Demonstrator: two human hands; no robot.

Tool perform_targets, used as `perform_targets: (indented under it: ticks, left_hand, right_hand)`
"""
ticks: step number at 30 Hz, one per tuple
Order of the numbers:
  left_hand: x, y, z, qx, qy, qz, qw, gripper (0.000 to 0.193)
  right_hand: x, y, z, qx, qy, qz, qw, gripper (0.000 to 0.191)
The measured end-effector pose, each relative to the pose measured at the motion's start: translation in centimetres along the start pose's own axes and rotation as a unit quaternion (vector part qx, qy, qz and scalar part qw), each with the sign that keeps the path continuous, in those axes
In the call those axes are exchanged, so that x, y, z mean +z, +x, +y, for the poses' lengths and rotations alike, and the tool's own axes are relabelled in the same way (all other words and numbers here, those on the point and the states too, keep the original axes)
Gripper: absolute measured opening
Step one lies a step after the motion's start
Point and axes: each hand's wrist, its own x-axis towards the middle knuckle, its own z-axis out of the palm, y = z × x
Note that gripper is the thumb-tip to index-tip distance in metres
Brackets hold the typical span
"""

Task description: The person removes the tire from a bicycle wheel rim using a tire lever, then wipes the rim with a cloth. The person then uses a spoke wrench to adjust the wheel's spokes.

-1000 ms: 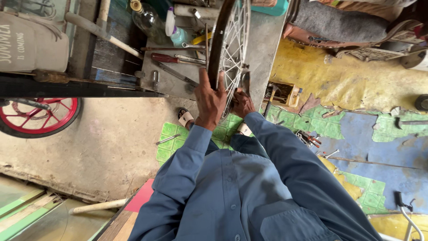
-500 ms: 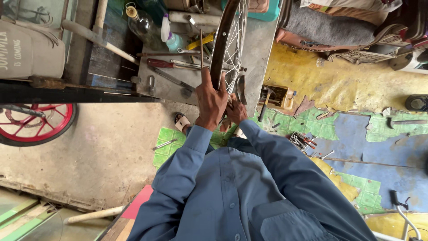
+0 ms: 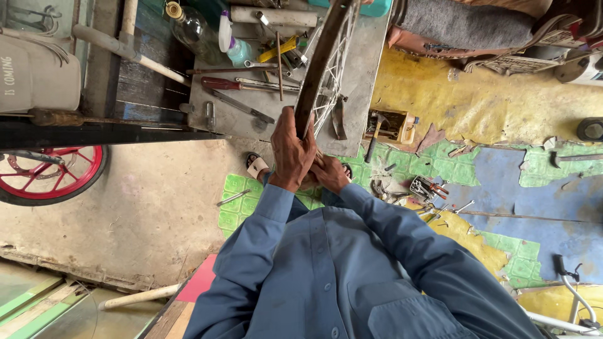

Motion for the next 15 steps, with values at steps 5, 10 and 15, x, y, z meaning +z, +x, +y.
perform_targets:
  ticks: [5, 10, 15]
  left_hand:
    - [0.4, -0.1, 0.5, -0.019, -0.023, -0.038, 0.999, 0.023]
    - [0.5, 0.2, 1.1, -0.02, -0.04, -0.011, 0.999, 0.023]
    - [0.2, 0.5, 0.5, -0.02, -0.017, 0.015, 1.0, 0.025]
  right_hand:
    - [-1.7, 1.7, 1.5, 0.0, 0.131, 0.039, 0.991, 0.027]
    - [-0.6, 3.5, 0.9, 0.009, 0.022, 0.01, 1.0, 0.026]
    - [1.0, 3.1, 0.1, -0.064, -0.014, 0.024, 0.998, 0.019]
